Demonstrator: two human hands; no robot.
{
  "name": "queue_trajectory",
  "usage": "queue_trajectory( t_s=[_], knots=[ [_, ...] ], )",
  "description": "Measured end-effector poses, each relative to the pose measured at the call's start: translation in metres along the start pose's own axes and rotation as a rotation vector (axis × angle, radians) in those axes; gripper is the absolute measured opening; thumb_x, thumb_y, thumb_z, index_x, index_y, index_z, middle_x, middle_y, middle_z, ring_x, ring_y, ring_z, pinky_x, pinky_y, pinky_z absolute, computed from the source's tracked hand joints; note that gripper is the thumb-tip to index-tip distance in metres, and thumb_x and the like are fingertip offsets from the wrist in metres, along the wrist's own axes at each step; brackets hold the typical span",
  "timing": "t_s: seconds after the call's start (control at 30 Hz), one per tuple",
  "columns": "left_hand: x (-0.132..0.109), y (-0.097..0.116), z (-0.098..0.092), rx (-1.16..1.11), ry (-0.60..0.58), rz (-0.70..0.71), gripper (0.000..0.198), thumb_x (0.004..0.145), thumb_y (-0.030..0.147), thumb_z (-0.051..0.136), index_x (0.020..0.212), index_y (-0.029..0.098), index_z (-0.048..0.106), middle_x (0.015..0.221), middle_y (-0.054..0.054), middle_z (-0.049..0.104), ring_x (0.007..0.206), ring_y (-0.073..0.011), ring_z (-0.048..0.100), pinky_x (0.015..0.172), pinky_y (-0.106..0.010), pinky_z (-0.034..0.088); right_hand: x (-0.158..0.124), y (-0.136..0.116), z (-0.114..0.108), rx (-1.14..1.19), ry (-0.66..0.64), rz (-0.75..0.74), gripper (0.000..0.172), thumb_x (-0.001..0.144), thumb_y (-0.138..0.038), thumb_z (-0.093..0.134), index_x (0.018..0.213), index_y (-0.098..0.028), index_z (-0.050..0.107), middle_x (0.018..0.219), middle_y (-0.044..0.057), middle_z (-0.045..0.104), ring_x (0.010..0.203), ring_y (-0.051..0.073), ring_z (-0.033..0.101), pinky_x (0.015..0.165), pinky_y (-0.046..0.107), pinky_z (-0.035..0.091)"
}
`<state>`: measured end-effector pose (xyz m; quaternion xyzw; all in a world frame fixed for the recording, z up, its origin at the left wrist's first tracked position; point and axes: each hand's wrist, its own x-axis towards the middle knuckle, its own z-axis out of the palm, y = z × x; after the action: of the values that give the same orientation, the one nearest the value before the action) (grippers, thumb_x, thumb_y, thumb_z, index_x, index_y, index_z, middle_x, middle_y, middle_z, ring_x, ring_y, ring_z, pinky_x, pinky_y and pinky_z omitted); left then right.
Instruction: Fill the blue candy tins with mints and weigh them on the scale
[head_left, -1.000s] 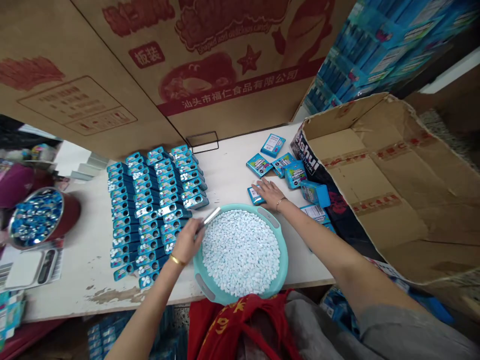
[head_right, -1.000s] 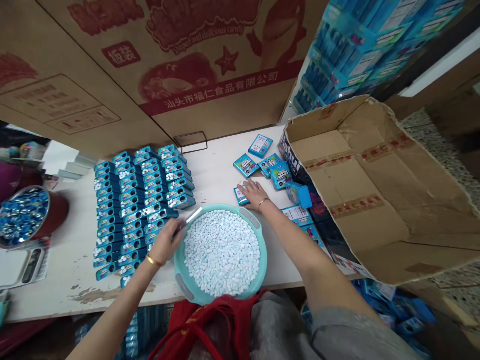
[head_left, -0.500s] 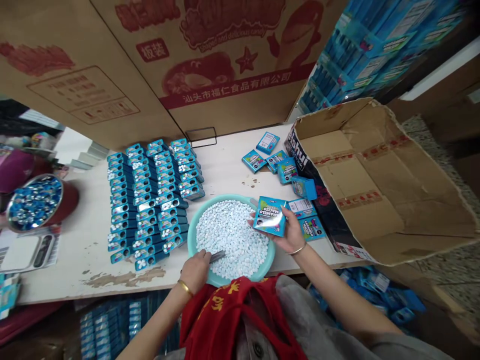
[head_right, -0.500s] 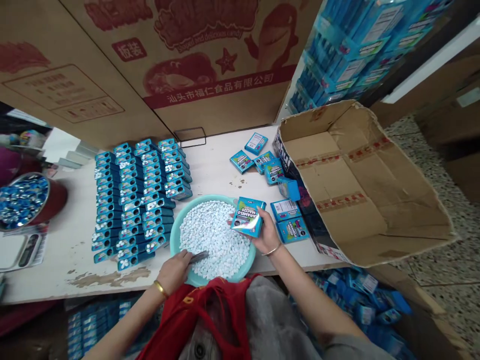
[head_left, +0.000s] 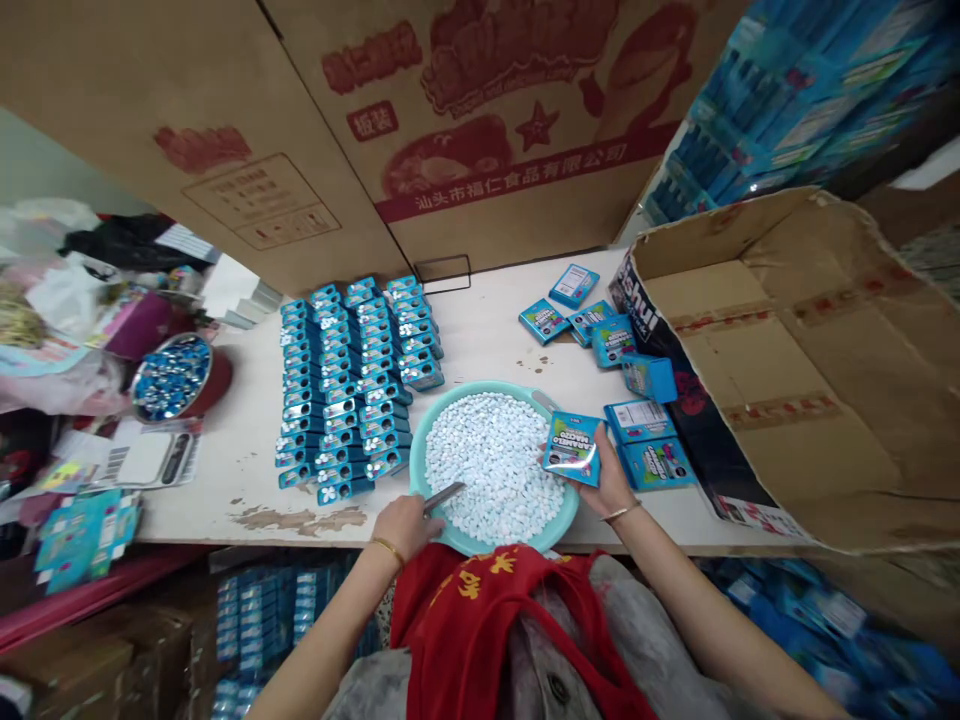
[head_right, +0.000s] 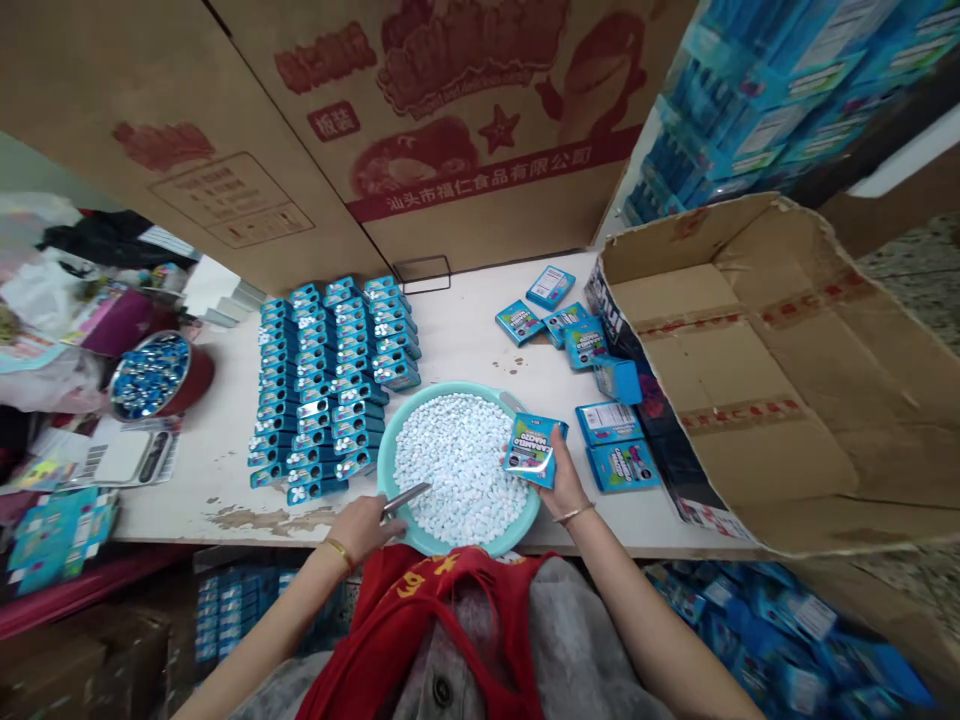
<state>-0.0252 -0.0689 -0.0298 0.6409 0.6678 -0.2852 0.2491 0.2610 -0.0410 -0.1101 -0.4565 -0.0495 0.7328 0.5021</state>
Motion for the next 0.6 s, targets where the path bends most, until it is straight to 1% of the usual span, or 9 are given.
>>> queue_trajectory(
  t_s=[0.07,0.17,0.23,0.33,0.4,0.43,0.5,0.6],
  knots=[
    [0.001,-0.007,0.014,-0.173,0.049,-0.073,0.025,0.084,0.043,0.054,0.088,0.018,0.054,0.087,-0.01,0.069,0.09,-0.0255,0.066,0.075,-0.032,0.046,0.001,0.004,0.0,-0.021,-0.005,0.011,0.053,0.077,-0.065,0.054,0.102,-0.02,0.065,0.085,0.009,0.075,0.092,0.032,0.071,0.079,0.049,0.058],
    [0.004,-0.016,0.042,-0.452,0.207,-0.118,0.015,0.087,0.036,0.05,0.086,0.022,0.044,0.072,-0.001,0.064,0.076,-0.0189,0.065,0.07,-0.027,0.045,0.003,0.009,-0.002,-0.001,0.025,0.036,0.041,0.072,-0.052,0.066,0.099,-0.021,0.066,0.085,0.008,0.076,0.092,0.032,0.071,0.076,0.048,0.059],
    [0.006,-0.021,0.062,-0.565,0.312,-0.171,0.019,0.085,0.036,0.05,0.081,0.024,0.037,0.064,0.004,0.056,0.067,-0.0175,0.062,0.065,-0.027,0.045,0.004,0.012,-0.002,0.021,0.045,0.033,0.035,0.07,-0.043,0.069,0.096,-0.021,0.067,0.083,0.006,0.076,0.089,0.031,0.072,0.073,0.045,0.061],
    [0.01,-0.028,0.089,-0.679,0.431,-0.24,0.028,0.085,0.041,0.048,0.071,0.025,0.029,0.059,0.006,0.044,0.062,-0.0165,0.056,0.061,-0.027,0.045,0.007,0.016,-0.004,0.039,0.076,0.026,0.033,0.068,-0.036,0.071,0.096,-0.019,0.067,0.082,0.005,0.076,0.083,0.028,0.073,0.068,0.039,0.062],
    [0.014,-0.029,0.099,-0.758,0.491,-0.226,0.029,0.086,0.042,0.045,0.07,0.025,0.029,0.061,0.005,0.045,0.065,-0.0161,0.056,0.062,-0.027,0.046,0.008,0.017,-0.005,0.04,0.085,0.034,0.034,0.068,-0.034,0.072,0.098,-0.019,0.067,0.082,0.005,0.076,0.081,0.026,0.073,0.064,0.036,0.062],
    [0.016,-0.029,0.1,-0.789,0.512,-0.209,0.027,0.086,0.042,0.045,0.071,0.024,0.032,0.064,0.004,0.047,0.067,-0.016,0.057,0.063,-0.026,0.047,0.009,0.018,-0.005,0.037,0.081,0.038,0.034,0.068,-0.034,0.072,0.099,-0.019,0.067,0.083,0.005,0.076,0.08,0.026,0.073,0.062,0.035,0.061],
    [0.021,-0.026,0.092,-0.813,0.531,-0.174,0.02,0.086,0.041,0.046,0.078,0.023,0.039,0.072,0.003,0.055,0.073,-0.016,0.059,0.066,-0.026,0.047,0.011,0.016,-0.007,0.03,0.073,0.037,0.034,0.069,-0.034,0.071,0.1,-0.021,0.066,0.082,0.004,0.076,0.076,0.026,0.073,0.057,0.034,0.061],
    [0.034,-0.016,0.061,-0.733,0.505,-0.109,0.015,0.087,0.036,0.047,0.085,0.022,0.044,0.078,0.0,0.06,0.076,-0.0163,0.061,0.07,-0.026,0.047,0.014,0.007,-0.008,0.029,0.079,0.022,0.033,0.07,-0.035,0.07,0.1,-0.021,0.066,0.082,0.003,0.076,0.071,0.025,0.073,0.054,0.034,0.06]
  ],
)
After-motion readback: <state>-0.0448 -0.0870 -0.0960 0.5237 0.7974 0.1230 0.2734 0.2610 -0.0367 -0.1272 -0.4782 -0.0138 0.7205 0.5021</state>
